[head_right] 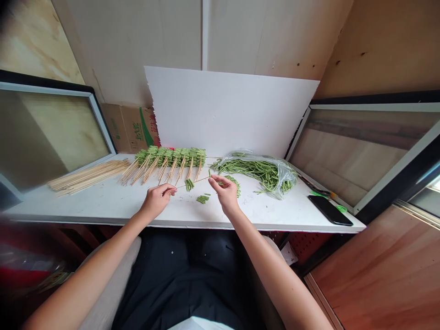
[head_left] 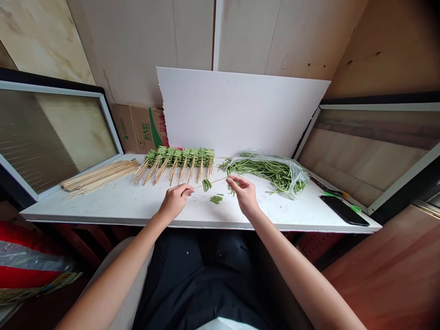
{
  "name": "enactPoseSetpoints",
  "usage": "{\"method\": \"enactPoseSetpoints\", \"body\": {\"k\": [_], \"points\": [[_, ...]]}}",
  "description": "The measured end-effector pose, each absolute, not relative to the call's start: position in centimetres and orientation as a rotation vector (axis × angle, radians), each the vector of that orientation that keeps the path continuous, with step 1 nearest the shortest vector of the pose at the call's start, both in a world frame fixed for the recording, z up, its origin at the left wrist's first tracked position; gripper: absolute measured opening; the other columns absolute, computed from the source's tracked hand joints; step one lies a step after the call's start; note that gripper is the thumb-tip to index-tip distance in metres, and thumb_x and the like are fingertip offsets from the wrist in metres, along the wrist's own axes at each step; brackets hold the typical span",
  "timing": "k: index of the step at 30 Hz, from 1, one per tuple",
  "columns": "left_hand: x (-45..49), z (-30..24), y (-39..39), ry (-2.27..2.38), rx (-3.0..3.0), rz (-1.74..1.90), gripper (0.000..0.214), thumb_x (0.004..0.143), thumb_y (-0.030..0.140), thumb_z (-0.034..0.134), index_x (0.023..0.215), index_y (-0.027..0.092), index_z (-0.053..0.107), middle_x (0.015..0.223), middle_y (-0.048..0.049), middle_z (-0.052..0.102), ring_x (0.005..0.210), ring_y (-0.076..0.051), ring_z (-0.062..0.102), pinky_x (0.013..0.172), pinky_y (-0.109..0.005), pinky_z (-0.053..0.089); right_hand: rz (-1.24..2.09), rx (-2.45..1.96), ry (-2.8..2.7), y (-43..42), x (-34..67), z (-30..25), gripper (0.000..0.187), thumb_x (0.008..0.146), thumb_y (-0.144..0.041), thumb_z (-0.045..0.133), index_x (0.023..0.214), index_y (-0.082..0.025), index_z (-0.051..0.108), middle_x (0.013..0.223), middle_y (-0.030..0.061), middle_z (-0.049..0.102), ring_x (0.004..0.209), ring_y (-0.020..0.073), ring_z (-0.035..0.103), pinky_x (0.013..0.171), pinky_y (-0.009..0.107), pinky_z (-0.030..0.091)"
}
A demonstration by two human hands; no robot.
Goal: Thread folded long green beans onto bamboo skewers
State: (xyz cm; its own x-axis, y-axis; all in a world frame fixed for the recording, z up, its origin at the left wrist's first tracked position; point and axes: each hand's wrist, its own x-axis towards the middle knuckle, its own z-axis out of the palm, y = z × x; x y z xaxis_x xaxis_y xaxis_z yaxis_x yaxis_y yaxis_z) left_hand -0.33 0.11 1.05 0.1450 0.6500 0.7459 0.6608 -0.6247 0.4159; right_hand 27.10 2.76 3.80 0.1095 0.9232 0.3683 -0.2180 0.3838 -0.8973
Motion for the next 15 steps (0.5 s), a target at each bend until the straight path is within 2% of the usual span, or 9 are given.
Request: {"method": "enactPoseSetpoints", "body": {"k": [6,10,15], "points": [[-0.5,0.2,0.5,-1.344,-2.413,-1.428,0.028,0.090,0.003,0.049,0.090,0.020,0.070,0.073,-0.0003,0.071,0.067,-0.016,0.067,0.066,-0.025,0.049,0.945,-0.787,-1.228,2.4,26.9,3.5,0.035,0.070,-0.047,0.093,0.095,-0.025,0.083,0.103,0.0074,0.080,0.088,0.0228,0.070,0.080,0.039,0.055],[0.3,0.2,0.0,-1.335,-2.469,-1.392,0.035,0.083,-0.003,0.045,0.090,0.020,0.070,0.072,-0.0001,0.068,0.069,-0.015,0.066,0.068,-0.023,0.049,0.781,-0.781,-1.453,1.7,25.9,3.0,0.025,0.078,-0.050,0.086,0.085,-0.026,0.083,0.099,0.0091,0.080,0.098,0.0266,0.069,0.079,0.038,0.053],[0.8,0.9,-0.5,-1.380,-2.438,-1.414,0.034,0.083,-0.002,0.046,0.090,0.020,0.071,0.070,0.0005,0.066,0.066,-0.015,0.063,0.067,-0.024,0.048,0.846,-0.772,-1.490,0.9,24.9,2.9,0.025,0.082,-0.050,0.083,0.091,-0.027,0.084,0.107,0.0087,0.080,0.100,0.0269,0.070,0.080,0.038,0.054]]}}
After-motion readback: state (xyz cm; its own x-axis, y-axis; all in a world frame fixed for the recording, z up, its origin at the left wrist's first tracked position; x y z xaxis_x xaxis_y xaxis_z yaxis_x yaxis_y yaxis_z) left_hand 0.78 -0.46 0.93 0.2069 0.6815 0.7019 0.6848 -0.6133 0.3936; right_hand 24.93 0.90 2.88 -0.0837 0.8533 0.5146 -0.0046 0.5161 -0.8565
